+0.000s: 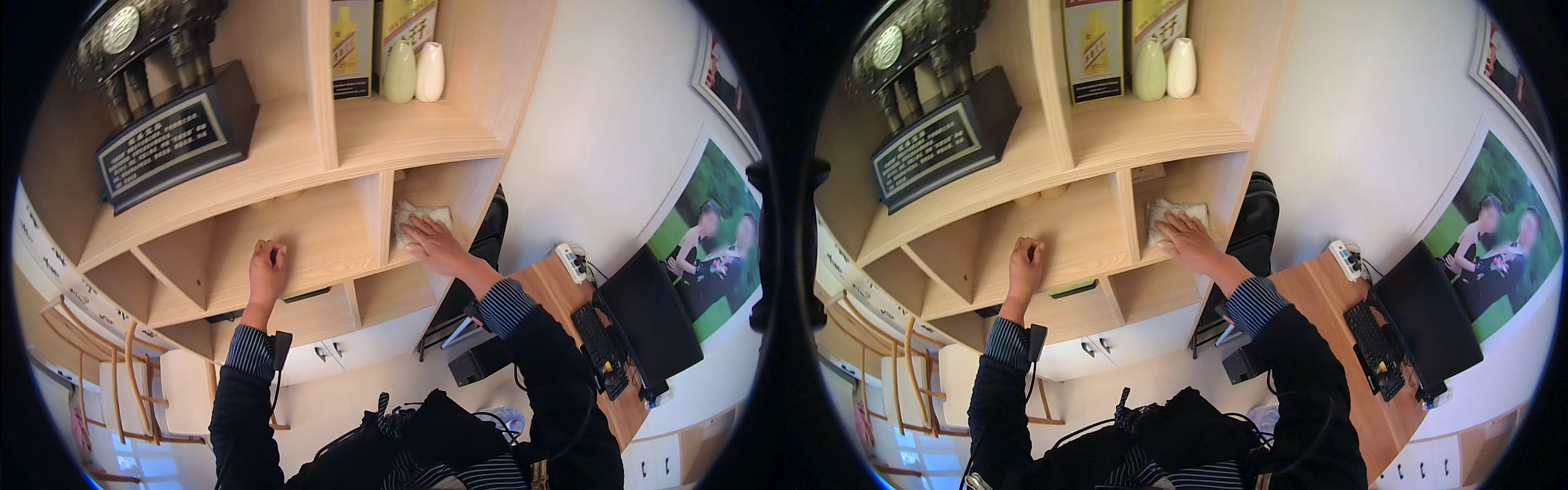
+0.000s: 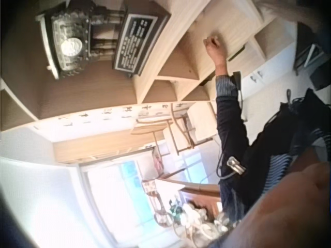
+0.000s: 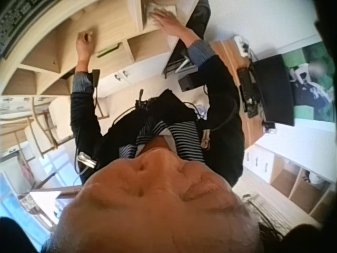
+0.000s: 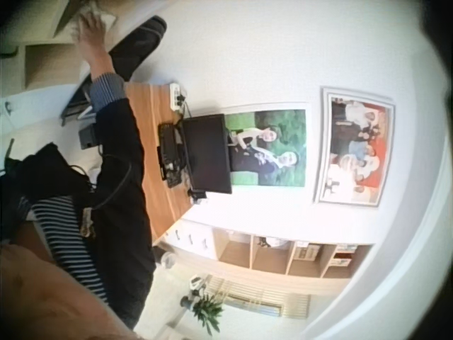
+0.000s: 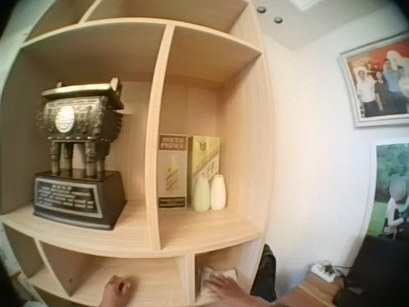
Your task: The person wipes a wooden desk with a cloth, then moves to a wooden shelf and wipes its surfaces and a decorative bronze object. The person uses a cloth throughout and handles the desk, shelf, and decorative object.
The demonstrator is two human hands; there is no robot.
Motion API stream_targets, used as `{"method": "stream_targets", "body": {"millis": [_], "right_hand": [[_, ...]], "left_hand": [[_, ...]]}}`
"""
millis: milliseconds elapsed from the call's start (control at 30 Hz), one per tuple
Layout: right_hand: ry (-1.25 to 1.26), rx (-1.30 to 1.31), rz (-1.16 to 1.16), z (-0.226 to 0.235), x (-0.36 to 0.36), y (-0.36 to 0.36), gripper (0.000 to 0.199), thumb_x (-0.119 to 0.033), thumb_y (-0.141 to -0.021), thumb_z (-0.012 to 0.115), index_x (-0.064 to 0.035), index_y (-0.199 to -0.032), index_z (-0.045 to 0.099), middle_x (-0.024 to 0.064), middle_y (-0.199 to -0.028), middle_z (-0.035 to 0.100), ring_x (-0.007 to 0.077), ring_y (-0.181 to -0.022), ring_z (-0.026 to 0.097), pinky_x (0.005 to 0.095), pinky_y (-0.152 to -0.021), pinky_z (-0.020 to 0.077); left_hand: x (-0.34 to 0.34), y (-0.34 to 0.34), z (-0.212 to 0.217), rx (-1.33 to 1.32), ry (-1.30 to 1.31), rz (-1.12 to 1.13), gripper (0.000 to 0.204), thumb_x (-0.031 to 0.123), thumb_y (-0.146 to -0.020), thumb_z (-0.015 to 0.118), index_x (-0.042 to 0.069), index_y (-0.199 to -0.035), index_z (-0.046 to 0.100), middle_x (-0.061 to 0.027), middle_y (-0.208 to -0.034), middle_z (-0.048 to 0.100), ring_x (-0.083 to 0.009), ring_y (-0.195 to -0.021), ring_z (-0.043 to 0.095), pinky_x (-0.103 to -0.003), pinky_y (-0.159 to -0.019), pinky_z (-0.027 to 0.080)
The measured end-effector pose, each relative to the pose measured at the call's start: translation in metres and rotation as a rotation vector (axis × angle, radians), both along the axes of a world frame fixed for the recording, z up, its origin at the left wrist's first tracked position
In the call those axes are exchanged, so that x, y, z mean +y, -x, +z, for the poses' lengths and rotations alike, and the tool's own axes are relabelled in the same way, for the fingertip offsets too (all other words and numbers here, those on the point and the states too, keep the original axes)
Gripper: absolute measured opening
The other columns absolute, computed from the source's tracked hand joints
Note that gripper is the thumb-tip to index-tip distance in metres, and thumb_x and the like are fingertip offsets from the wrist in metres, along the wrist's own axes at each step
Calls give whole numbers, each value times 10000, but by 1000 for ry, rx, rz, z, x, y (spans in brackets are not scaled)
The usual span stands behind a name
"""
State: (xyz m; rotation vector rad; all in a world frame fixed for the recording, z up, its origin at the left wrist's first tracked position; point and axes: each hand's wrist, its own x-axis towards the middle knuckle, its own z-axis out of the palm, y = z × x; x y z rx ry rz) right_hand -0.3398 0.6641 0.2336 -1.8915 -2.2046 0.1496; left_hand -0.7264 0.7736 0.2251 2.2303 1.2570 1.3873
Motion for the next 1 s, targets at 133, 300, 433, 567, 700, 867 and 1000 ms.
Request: {"method": "stream_targets", "body": {"millis": [133, 300, 433, 567, 700, 867, 1000], "right_hand": [[1, -88, -106, 9, 49, -4, 633, -492, -1055, 429, -197, -1602, 312, 152, -1690, 203, 392, -1555, 160, 517, -1249, 152], [-75, -37, -121, 14, 111, -14, 573, -467, -1039, 460, -227, -1557, 412, 168, -1664, 250, 425, -1523, 209, 529, -1233, 198], [-124, -57, -140, -1, 119, -16, 580, -456, -1002, 526, -223, -1528, 451, 184, -1613, 335, 409, -1478, 297, 529, -1211, 242], [-188, -132, 78, -12, 62, 0, 583, -445, -990, 573, -231, -1518, 449, 154, -1601, 368, 377, -1473, 328, 510, -1201, 259], [-121, -19, 264, -12, -7, 25, 546, -361, -1013, 536, -164, -1514, 446, 152, -1603, 369, 378, -1508, 272, 535, -1217, 220], [106, -17, 250, 21, 54, 16, 613, -407, -1045, 465, -191, -1598, 315, 130, -1675, 248, 362, -1546, 205, 535, -1240, 181], [139, -89, 125, 35, 124, 26, 603, -392, -1054, 434, -209, -1612, 297, 98, -1700, 201, 357, -1555, 181, 531, -1249, 170]], "left_hand": [[-1, -11, -4, 112, -19, 36, 96, 68, -895, 672, 2, -845, 623, -175, -848, 573, -367, -767, 607, -452, -703, 506], [-7, -15, 4, 201, -12, 91, 97, 51, -864, 687, 5, -803, 625, -162, -837, 562, -348, -746, 600, -448, -689, 500], [-7, -15, 3, 172, 44, 88, 96, 54, -859, 690, 2, -803, 632, -149, -846, 566, -317, -752, 599, -437, -692, 501], [-7, -17, 0, 237, -28, 88, 92, 57, -863, 686, 6, -806, 633, -146, -842, 568, -330, -781, 592, -445, -708, 497], [-7, -21, 2, 289, -52, 94, 101, 77, -873, 678, 13, -810, 632, -148, -838, 569, -350, -807, 588, -467, -731, 490], [-9, -25, 3, 309, -52, 118, 118, 95, -882, 668, 16, -804, 629, -153, -833, 568, -358, -812, 588, -483, -740, 485], [-8, -23, 4, 282, -37, 120, 126, 97, -883, 665, 12, -799, 626, -155, -817, 566, -355, -802, 589, -478, -730, 486]]}}
